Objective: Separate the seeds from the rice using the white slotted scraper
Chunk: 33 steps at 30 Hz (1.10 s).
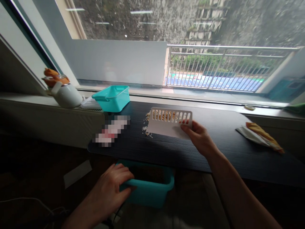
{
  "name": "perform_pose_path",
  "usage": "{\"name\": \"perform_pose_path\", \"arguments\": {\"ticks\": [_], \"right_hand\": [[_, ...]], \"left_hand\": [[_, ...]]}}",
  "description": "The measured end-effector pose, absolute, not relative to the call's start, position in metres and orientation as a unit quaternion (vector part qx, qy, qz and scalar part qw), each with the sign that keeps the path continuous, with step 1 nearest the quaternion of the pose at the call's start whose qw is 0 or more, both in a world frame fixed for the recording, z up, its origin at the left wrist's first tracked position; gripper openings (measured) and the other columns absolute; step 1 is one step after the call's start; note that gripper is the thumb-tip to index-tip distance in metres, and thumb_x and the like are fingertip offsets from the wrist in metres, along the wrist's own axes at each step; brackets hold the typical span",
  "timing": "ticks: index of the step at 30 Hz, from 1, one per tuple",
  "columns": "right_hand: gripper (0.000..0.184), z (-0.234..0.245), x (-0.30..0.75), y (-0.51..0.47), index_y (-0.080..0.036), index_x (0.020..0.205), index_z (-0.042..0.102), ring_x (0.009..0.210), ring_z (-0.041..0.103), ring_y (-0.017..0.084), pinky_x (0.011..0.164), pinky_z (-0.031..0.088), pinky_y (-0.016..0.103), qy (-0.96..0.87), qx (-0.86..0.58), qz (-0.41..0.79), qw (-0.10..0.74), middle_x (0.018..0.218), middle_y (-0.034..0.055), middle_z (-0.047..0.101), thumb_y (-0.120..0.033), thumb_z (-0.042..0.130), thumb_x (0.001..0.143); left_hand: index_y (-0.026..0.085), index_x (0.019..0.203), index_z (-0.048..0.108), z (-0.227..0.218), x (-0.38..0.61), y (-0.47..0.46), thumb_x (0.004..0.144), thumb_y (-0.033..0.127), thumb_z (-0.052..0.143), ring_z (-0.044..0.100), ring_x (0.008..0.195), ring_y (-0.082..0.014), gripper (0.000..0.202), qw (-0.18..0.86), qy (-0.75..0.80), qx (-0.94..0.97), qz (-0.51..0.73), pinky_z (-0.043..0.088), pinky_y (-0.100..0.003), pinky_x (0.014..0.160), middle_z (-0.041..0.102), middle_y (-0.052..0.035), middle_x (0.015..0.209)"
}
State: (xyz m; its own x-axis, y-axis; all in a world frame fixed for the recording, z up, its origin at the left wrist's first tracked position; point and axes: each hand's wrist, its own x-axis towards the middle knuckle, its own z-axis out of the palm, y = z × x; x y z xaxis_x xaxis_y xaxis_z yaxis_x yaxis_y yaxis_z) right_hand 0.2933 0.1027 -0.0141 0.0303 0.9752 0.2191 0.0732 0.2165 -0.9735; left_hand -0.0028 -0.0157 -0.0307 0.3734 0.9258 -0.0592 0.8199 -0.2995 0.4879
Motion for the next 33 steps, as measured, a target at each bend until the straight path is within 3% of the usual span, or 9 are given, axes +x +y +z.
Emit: {"name": "perform_pose_path", "arguments": {"ticks": [10, 16, 22, 26, 33], "right_hand": [[0.031, -0.019, 0.283, 0.080, -0.021, 0.089, 0.070, 0.077, 0.063, 0.020, 0.073, 0.051, 0.033, -0.570, -0.471, 0.438, 0.511, 0.082, 0.0029, 0.070, -0.046, 0.072, 0.072], [0.024, -0.025, 0.307, 0.030, -0.023, 0.090, 0.072, 0.081, 0.065, 0.021, 0.073, 0.053, 0.030, -0.604, -0.466, 0.453, 0.462, 0.089, 0.0045, 0.072, -0.044, 0.069, 0.078], [0.025, -0.023, 0.276, 0.028, -0.024, 0.099, 0.073, 0.086, 0.066, 0.023, 0.075, 0.053, 0.032, -0.552, -0.496, 0.380, 0.552, 0.092, 0.0044, 0.074, -0.040, 0.066, 0.081], [0.029, -0.030, 0.233, 0.052, -0.022, 0.105, 0.072, 0.079, 0.067, 0.022, 0.069, 0.052, 0.031, -0.589, -0.485, 0.367, 0.532, 0.088, 0.0031, 0.075, -0.037, 0.059, 0.085], [0.034, -0.043, 0.247, 0.075, -0.018, 0.105, 0.071, 0.082, 0.069, 0.024, 0.074, 0.051, 0.032, -0.553, -0.557, 0.272, 0.558, 0.090, 0.0049, 0.075, -0.041, 0.059, 0.083]], "left_hand": [[0.022, 0.069, 0.062, -0.029, -0.002, -0.016, 0.070, 0.010, 0.050, 0.057, 0.082, -0.0188, 0.017, 0.221, 0.547, 0.799, 0.116, 0.039, -0.031, 0.079, 0.064, 0.0013, 0.074], [0.022, 0.077, 0.064, -0.028, -0.001, -0.015, 0.077, 0.016, 0.053, 0.058, 0.083, -0.0191, 0.013, 0.230, 0.552, 0.794, 0.111, 0.040, -0.032, 0.077, 0.065, -0.0003, 0.083], [0.022, 0.074, 0.064, -0.028, 0.002, -0.014, 0.077, 0.015, 0.056, 0.058, 0.085, -0.0191, 0.011, 0.218, 0.550, 0.800, 0.098, 0.039, -0.033, 0.081, 0.064, 0.0003, 0.081], [0.023, 0.071, 0.064, -0.029, 0.002, -0.015, 0.076, 0.013, 0.054, 0.059, 0.084, -0.0190, 0.014, 0.208, 0.557, 0.799, 0.096, 0.041, -0.032, 0.083, 0.064, 0.0013, 0.076], [0.023, 0.075, 0.065, -0.028, 0.005, -0.016, 0.074, 0.011, 0.050, 0.059, 0.083, -0.0192, 0.019, 0.210, 0.555, 0.800, 0.091, 0.040, -0.032, 0.084, 0.065, 0.0013, 0.079]]}}
